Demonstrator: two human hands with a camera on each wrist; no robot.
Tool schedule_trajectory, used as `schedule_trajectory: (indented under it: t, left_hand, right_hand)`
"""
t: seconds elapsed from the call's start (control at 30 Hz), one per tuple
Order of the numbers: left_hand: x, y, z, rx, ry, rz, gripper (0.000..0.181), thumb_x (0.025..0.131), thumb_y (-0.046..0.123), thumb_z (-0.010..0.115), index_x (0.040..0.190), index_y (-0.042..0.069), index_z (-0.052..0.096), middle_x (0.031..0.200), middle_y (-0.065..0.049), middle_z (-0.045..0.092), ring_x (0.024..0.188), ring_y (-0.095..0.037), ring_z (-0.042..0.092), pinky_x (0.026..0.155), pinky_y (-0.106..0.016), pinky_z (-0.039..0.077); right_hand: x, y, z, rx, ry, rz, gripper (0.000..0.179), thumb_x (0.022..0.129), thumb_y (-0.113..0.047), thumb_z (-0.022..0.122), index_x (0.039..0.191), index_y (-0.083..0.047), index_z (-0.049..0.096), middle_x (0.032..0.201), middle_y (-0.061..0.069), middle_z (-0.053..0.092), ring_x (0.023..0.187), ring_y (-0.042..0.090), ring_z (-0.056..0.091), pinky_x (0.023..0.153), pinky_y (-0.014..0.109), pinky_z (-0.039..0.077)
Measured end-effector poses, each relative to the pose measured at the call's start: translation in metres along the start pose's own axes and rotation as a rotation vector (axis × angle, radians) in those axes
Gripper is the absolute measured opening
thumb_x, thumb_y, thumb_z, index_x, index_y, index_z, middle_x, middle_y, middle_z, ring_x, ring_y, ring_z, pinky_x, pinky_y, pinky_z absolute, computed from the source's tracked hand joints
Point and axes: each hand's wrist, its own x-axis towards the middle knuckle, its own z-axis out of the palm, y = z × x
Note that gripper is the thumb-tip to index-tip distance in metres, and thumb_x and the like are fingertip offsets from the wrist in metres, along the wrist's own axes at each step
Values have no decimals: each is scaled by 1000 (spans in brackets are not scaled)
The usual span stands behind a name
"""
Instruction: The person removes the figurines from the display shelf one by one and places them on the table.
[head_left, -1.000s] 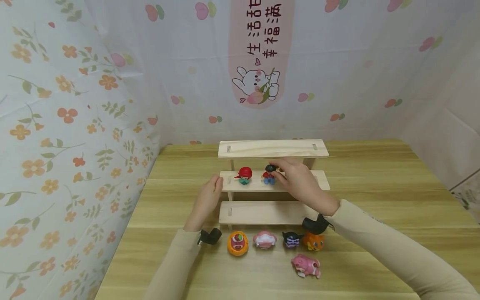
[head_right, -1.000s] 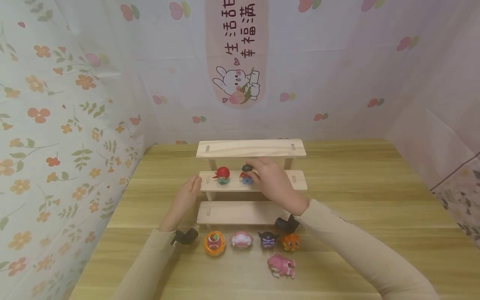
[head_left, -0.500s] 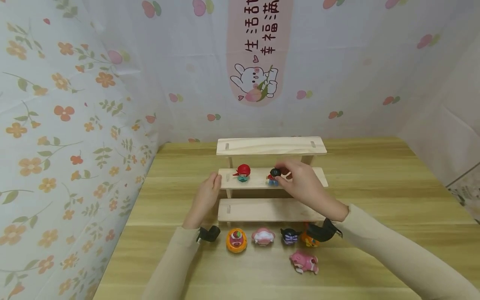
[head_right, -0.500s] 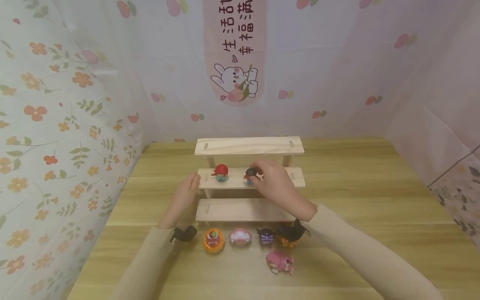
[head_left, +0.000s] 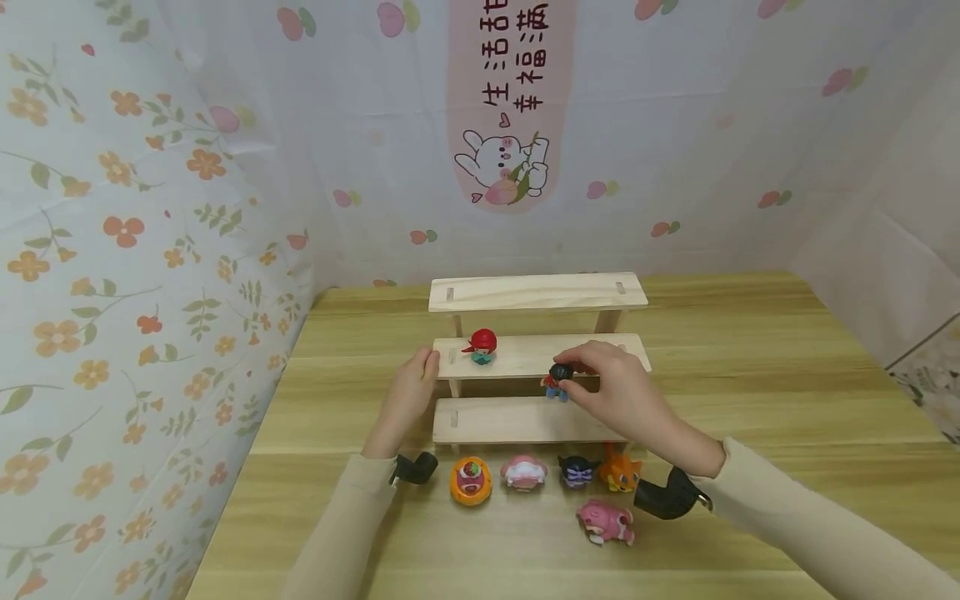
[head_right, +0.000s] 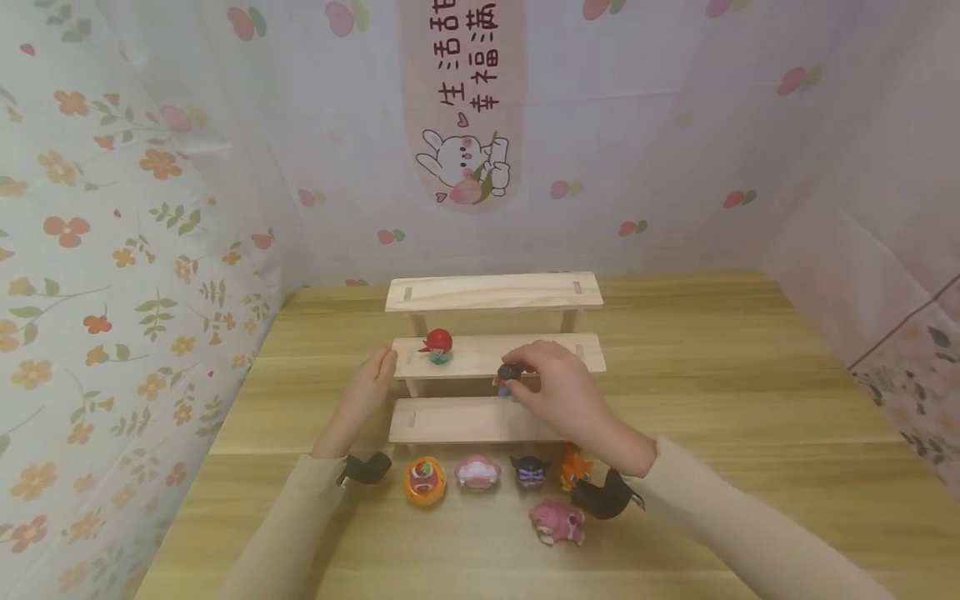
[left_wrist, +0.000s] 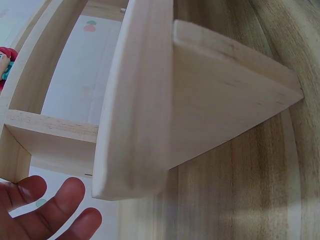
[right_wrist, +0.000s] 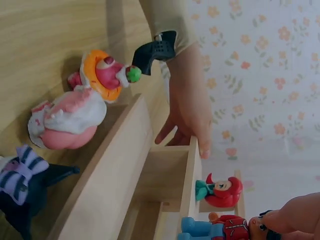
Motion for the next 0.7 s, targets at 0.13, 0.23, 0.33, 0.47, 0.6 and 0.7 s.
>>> schedule_trajectory:
  t: [0.13,0.23,0.33,0.47,0.6,0.7]
  left_hand:
    - [0,0,0,5,-3,-9,27,104,29,35,96,8,50,68,-5,40,66,-23,45,57,-31,36]
    - [0,1,0,3,1,-9,27,104,29,35,95,8,50,68,-5,40,66,-23,46,57,-32,36]
    - [0,1,0,4,3,-9,27,104,28,35,95,8,50,67,-5,40,66,-23,45,57,-32,36]
    - [0,1,-1,2,2,-7,26,104,28,36,94,8,50,67,-5,40,63,-22,44,55,-30,36]
    - [-1,1,-2,-1,-10,-3,27,104,28,35,93,8,49,67,-5,39,61,-20,42,54,-30,35]
    - [-1,2,-2,2,-14,-9,27,104,28,34,93,8,48,68,-5,40,62,-21,42,55,-30,35]
  right_hand:
    - [-9,-3,-1,-25,10,-15,27,78,-11,78,104,-10,69,96,0,68,87,17,62,72,34,51]
    - [-16,-6,-1,-41,16,-43,27,76,-12,80,101,-12,70,93,-3,68,86,14,61,72,33,50]
    - [-23,-8,0,-52,20,-87,28,74,-13,81,100,-13,70,92,-5,68,85,13,60,73,32,51]
    - [-32,-12,3,-64,18,-133,28,73,-12,81,98,-13,69,92,-5,68,86,11,59,73,31,51]
    - [-41,-16,5,-55,-3,-140,29,72,-11,82,97,-14,69,92,-7,67,85,9,57,70,28,50]
    - [-48,-18,7,-39,-11,-154,30,70,-9,83,96,-15,68,91,-9,66,86,8,55,70,26,50]
